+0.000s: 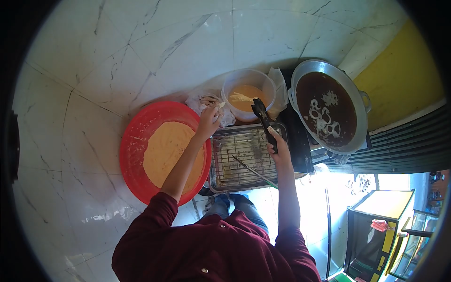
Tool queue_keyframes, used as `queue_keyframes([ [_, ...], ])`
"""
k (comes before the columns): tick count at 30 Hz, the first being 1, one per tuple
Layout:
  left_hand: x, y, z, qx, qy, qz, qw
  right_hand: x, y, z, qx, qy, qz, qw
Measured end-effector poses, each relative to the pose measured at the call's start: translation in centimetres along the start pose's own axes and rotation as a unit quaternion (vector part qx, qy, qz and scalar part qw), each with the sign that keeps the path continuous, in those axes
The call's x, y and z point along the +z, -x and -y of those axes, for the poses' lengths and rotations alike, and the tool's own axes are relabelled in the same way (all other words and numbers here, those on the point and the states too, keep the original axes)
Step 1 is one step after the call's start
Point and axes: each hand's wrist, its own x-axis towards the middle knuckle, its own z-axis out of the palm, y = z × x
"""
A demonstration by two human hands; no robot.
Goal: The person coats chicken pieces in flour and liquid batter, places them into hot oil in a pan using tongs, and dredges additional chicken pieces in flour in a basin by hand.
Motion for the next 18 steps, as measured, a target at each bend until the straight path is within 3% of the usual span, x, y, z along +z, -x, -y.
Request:
queue_keyframes([
  [9,-0.4,0.2,-0.4,-0.008,-0.008,0.008,1.0,-0.7,-0.4,-0.1,0.042,-0.092,0.06,0.993],
  [15,-2.0,1.3,-0.9,-0.035,0.014,0.01,0.999,0.8,1.6,0.7,0.017,-0.035,0.059,0.997],
  [18,-4.3,4.1,-2.3,-0.051,-0.001,-0.047,0.998,1.6,2.6,0.8,0.03,-0.012,0.073,0.997],
])
